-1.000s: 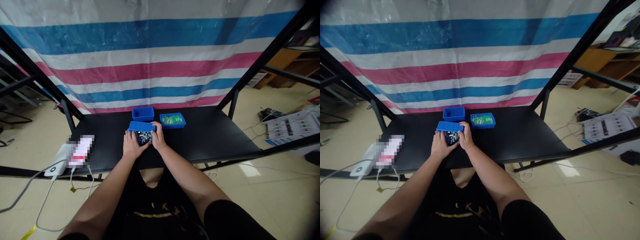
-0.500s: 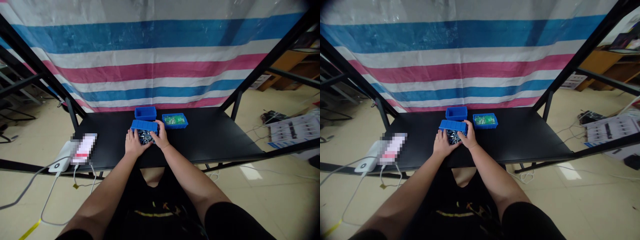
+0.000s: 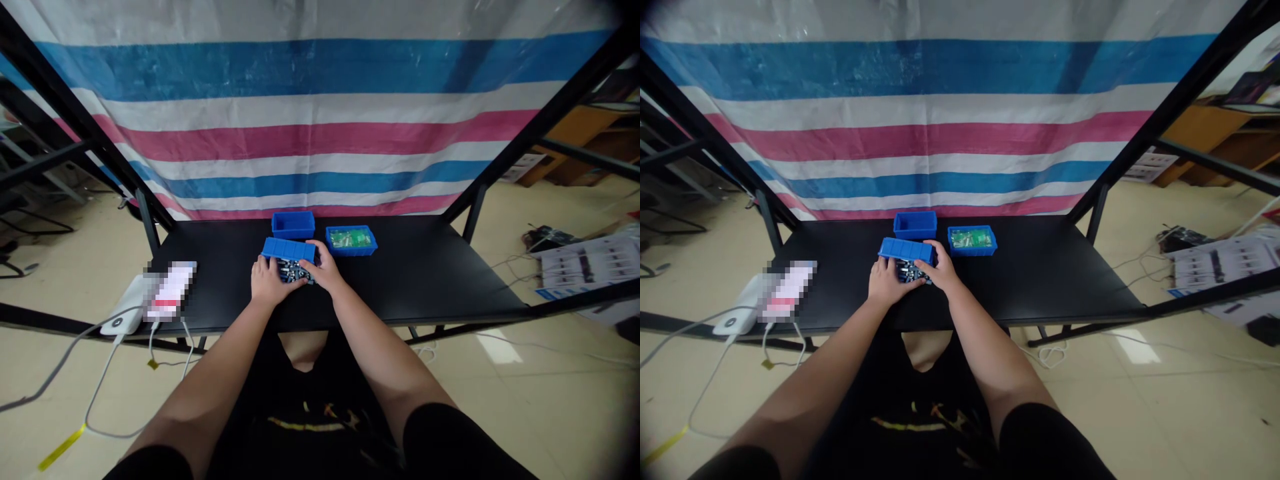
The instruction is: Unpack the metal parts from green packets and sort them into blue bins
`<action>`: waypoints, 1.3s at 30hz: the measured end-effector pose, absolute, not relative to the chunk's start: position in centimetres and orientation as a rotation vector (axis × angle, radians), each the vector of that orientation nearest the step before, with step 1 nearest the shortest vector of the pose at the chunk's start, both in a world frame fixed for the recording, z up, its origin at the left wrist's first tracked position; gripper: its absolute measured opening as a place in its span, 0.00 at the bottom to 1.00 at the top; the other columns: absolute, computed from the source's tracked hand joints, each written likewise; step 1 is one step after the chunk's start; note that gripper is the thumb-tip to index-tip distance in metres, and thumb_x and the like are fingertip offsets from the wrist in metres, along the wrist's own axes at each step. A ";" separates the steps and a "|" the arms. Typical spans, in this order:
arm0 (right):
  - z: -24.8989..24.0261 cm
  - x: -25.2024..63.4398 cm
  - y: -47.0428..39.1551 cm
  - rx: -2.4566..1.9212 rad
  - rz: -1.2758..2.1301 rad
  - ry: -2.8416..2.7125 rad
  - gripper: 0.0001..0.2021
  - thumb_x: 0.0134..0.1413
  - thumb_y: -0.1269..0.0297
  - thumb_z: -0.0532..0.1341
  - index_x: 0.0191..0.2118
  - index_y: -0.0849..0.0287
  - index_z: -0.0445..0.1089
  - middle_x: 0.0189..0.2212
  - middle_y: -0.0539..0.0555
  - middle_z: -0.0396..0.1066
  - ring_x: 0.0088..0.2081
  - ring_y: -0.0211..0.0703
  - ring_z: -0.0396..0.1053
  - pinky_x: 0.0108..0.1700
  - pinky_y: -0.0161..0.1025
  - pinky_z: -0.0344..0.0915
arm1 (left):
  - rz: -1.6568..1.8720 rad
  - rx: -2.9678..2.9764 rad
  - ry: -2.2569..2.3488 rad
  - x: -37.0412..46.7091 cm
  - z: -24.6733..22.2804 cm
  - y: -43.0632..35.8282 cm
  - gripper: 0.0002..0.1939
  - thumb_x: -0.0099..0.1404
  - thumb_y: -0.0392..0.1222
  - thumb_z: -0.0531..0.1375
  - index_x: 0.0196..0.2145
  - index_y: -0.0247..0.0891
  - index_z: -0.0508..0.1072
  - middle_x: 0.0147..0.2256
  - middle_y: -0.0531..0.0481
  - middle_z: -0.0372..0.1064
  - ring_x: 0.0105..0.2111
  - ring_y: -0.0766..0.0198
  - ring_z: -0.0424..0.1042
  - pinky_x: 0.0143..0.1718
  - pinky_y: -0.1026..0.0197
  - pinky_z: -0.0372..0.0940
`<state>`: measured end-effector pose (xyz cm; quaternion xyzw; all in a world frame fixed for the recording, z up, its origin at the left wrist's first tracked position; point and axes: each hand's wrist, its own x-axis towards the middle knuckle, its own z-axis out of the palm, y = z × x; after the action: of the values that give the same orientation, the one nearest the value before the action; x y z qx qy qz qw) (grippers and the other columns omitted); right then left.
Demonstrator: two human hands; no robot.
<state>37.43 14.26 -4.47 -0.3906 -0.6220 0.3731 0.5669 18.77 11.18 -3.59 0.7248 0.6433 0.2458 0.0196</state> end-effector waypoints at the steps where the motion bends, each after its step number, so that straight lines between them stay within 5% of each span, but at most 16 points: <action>1: -4.4 37.4 14.3 -0.910 0.889 -1.467 0.31 0.53 0.48 0.70 0.58 0.52 0.63 0.51 0.57 0.72 0.50 0.52 0.73 0.53 0.51 0.71 | 0.780 2.252 1.991 18.8 -3.6 11.2 0.56 0.51 0.76 0.63 0.63 0.30 0.62 0.64 0.23 0.59 0.64 0.31 0.60 0.64 0.35 0.55; 11: -4.5 37.6 14.6 -0.899 0.789 -1.441 0.27 0.55 0.50 0.69 0.57 0.52 0.66 0.54 0.57 0.72 0.53 0.54 0.72 0.58 0.54 0.68 | 0.703 2.237 1.977 18.7 -3.8 11.1 0.56 0.53 0.74 0.63 0.65 0.29 0.60 0.68 0.24 0.54 0.70 0.33 0.52 0.69 0.36 0.48; 27: -4.9 37.7 15.2 -0.885 0.697 -1.435 0.30 0.57 0.45 0.67 0.60 0.52 0.63 0.64 0.60 0.65 0.68 0.54 0.60 0.70 0.56 0.58 | 0.744 2.288 1.819 18.3 -3.3 11.4 0.48 0.55 0.72 0.64 0.64 0.38 0.63 0.66 0.35 0.62 0.67 0.40 0.60 0.69 0.33 0.49; 39: -4.5 37.8 14.7 -0.856 0.638 -1.438 0.30 0.60 0.45 0.65 0.62 0.52 0.61 0.65 0.61 0.63 0.69 0.54 0.59 0.69 0.57 0.60 | 0.956 2.148 1.651 16.9 -3.5 12.4 0.44 0.57 0.59 0.68 0.64 0.36 0.62 0.61 0.33 0.67 0.62 0.41 0.67 0.62 0.41 0.64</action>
<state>37.84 14.74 -4.47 -0.3729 -0.6266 0.2782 0.6253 16.93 12.44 -3.45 0.7410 0.5695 0.3297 0.1342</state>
